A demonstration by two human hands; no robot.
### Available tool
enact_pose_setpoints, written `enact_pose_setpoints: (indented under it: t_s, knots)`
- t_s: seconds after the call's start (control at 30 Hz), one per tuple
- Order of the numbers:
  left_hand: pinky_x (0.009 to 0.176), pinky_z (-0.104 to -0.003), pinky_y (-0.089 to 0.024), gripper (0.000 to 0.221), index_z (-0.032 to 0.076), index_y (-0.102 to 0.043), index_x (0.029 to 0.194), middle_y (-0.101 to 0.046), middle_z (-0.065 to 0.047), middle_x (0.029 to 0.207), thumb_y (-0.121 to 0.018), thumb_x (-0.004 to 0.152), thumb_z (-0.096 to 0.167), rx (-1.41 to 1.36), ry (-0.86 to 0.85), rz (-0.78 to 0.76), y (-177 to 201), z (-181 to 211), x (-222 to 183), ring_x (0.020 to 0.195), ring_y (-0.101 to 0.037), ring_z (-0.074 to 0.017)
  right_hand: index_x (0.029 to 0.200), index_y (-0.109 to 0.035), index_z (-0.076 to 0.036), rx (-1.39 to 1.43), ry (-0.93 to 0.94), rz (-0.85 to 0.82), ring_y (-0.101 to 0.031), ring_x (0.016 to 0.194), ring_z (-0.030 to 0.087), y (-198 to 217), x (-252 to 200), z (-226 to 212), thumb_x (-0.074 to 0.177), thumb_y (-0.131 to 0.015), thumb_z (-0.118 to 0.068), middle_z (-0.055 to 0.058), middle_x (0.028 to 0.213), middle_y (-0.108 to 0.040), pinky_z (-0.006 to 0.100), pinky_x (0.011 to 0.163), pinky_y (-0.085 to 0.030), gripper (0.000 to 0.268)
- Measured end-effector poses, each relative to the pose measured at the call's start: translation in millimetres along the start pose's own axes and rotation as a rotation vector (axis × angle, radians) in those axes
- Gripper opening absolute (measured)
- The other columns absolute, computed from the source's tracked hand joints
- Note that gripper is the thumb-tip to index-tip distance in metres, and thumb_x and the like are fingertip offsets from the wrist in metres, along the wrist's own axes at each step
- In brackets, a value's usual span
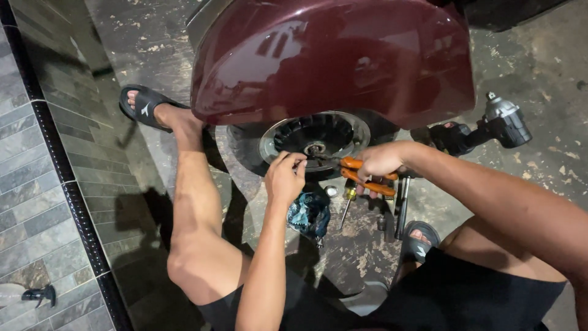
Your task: Removing the rear wheel of a scooter using hand tools and an impact wrench
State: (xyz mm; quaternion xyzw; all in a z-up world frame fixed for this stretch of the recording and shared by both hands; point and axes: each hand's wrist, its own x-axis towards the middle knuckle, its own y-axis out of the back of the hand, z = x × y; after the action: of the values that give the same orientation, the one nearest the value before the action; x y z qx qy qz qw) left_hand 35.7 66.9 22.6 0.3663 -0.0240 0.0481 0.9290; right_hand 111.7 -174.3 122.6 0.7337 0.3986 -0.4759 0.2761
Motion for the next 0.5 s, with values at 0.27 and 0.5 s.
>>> enact_pose_setpoints:
  t_s: [0.27,0.5]
  knots:
    - [0.089,-0.046,-0.059,0.010,0.026,-0.075,0.099,-0.069,-0.002,0.093,-0.070,0.090,0.028,-0.001,0.054,-0.058,-11,1,-5,0.101,-0.070,-0.0309,0.109,-0.061,0.010,0.112,-0.025,-0.003,-0.074,0.065,0.038,2,14,9,0.083,-0.057,-0.009,0.027,0.086,-0.074,0.048,0.053,-0.061,0.033]
    - [0.098,-0.051,-0.055,0.017,0.022,-0.070,0.111,-0.073,-0.006,0.103,-0.067,0.097,0.030,-0.030,0.248,0.075,-5,2,7,0.113,-0.068,-0.0347,0.101,-0.060,0.008,0.268,-0.060,0.086,-0.065,0.054,0.037,-5,15,21,0.088,-0.064,-0.015,0.024,0.070,-0.061,0.051,0.045,-0.058,0.027]
